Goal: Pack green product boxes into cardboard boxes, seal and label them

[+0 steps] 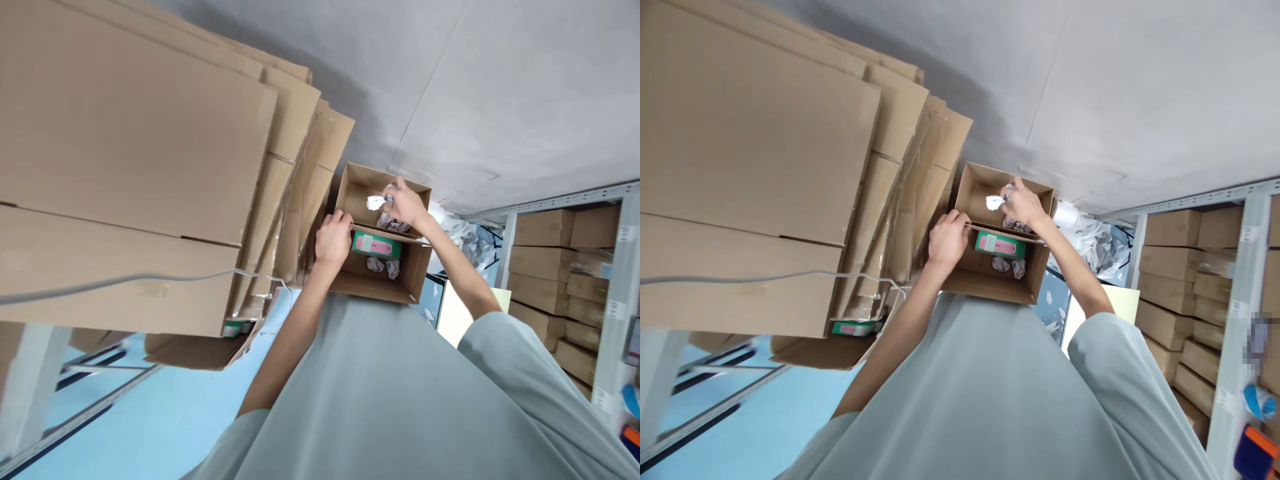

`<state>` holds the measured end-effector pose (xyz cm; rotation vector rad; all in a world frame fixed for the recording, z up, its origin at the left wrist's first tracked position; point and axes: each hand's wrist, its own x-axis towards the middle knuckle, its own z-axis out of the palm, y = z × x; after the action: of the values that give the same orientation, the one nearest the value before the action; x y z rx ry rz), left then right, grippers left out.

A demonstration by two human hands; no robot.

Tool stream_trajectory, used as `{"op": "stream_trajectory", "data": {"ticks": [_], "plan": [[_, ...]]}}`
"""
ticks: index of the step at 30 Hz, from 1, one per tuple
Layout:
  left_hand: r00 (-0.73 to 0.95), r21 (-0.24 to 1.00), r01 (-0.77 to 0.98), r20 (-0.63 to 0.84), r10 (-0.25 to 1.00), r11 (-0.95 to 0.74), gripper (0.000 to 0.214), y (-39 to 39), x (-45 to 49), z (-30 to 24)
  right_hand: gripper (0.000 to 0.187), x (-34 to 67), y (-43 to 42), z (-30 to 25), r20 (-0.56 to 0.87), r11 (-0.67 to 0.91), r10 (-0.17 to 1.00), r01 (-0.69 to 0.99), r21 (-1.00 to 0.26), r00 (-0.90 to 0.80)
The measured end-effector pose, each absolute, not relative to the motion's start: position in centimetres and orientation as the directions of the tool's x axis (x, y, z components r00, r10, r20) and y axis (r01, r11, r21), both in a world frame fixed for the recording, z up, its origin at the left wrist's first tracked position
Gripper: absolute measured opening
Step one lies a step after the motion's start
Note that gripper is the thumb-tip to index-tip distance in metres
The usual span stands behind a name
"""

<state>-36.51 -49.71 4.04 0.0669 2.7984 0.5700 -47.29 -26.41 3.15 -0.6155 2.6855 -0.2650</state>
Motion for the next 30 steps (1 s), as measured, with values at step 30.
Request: {"op": "stream_trajectory", "data": {"ticks": [30], "plan": [[-0.953,0.513,0.132,-0.169,0.251,0.848,0.039,-51.4,-36.3,2.9,0.071,-27.7,-32.0,11.6,-0.380,0.887,-0.197,0.001,-0.462,-0.904]]}}
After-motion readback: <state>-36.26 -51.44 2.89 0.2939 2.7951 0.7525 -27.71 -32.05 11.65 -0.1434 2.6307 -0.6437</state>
